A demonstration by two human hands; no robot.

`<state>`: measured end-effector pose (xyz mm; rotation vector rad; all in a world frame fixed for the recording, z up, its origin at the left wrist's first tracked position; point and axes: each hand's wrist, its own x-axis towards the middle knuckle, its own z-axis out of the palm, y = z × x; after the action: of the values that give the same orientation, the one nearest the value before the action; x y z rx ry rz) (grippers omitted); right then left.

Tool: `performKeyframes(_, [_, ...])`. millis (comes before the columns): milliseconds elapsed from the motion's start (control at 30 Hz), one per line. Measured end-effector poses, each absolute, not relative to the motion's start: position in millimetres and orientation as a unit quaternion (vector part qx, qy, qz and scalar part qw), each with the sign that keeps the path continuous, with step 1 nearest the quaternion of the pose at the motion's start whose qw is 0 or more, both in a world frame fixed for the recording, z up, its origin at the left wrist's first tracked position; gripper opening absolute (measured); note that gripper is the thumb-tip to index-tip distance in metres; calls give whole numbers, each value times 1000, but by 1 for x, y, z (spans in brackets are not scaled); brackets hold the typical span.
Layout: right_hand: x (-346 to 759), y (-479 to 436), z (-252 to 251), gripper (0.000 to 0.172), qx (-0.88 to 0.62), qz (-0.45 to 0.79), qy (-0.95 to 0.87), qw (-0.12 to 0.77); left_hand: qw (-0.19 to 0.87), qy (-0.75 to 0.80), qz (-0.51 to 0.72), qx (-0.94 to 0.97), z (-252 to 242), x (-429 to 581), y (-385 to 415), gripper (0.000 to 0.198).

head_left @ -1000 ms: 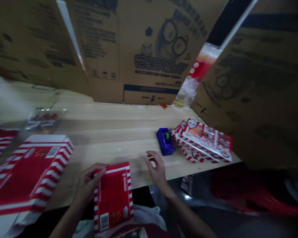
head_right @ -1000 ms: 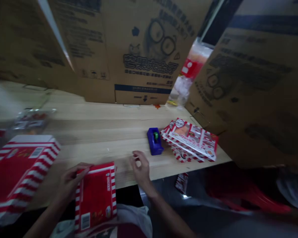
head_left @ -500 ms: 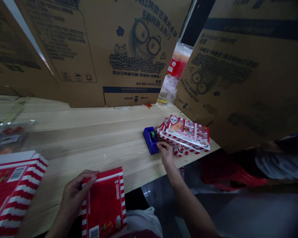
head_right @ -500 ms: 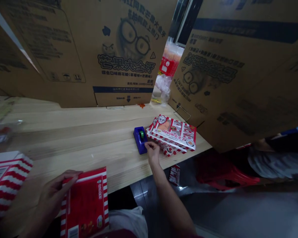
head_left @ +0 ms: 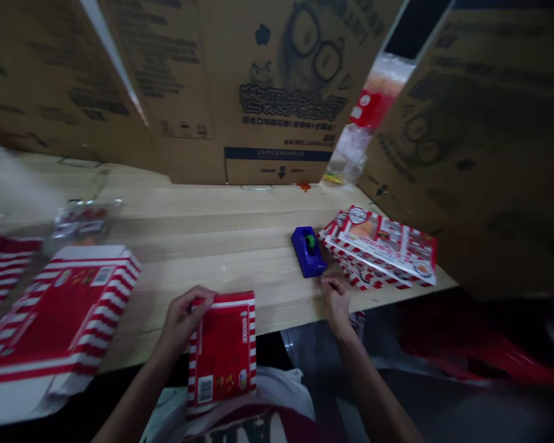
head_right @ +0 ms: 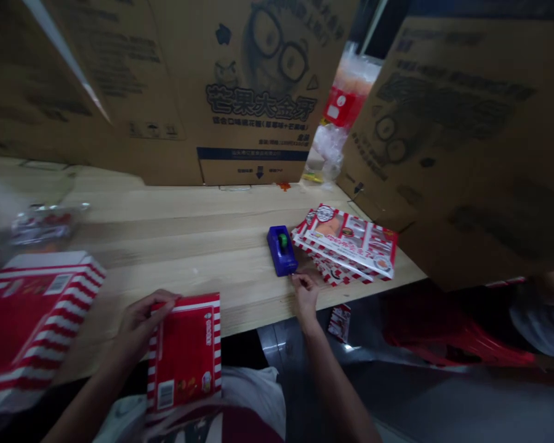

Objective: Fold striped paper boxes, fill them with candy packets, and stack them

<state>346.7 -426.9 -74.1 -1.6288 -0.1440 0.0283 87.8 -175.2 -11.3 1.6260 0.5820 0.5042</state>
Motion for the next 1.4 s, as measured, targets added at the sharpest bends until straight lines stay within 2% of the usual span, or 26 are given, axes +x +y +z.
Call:
performKeyframes(100, [335,-420,-55,28,-719,79,-107,682,621,242,212,715,-10,88,-177,23])
performKeyframes(167, [328,-401,-26,27,-710,182,-220,644,626,238,207,713,-12,89,-178,24])
performKeyframes(267, [319,-349,28,27,-647,353,-470,486,635,221,210,709,-14,93,-180,25])
performKeyframes(367, [306,-292,66,25,-569,443,-616,319,634,212,207,714,-11,96,-183,25])
performKeyframes(433, [295,-266,75,18,-547,447,-666,240,631,208,208,718,-7,96,-185,24])
performKeyframes(500, [284,-251,74,15,-560,398,-699,196,634,205,211,715,-5,95,-186,23])
performKeyframes(633, [275,-242,65,29,-600,329,-710,164,640,210,223,705,-6,88,-187,22])
performKeyframes(767, [285,-235,58,32,-597,424,-659,171,645,214,222,699,-6,81,-187,17])
performKeyframes(900, [292,-237,39,39,-491,620,-586,178,659,202,220,690,0,77,-188,18])
performKeyframes(1033, [283,-250,6,45,-414,775,-400,262,704,205,214,645,2,75,-195,26])
performKeyframes(1133, [283,-259,-7,44,-424,770,-333,342,772,224,172,569,12,67,-199,38])
performKeyframes(1233, [303,-266,2,40,-448,705,-320,446,788,230,156,550,49,53,-194,31])
performKeyframes(1300, [320,-272,17,36,-464,631,-292,549,727,236,226,604,84,46,-189,28])
performKeyframes(1400, [330,-285,33,33,-465,553,-238,649,526,214,352,744,117,49,-190,36])
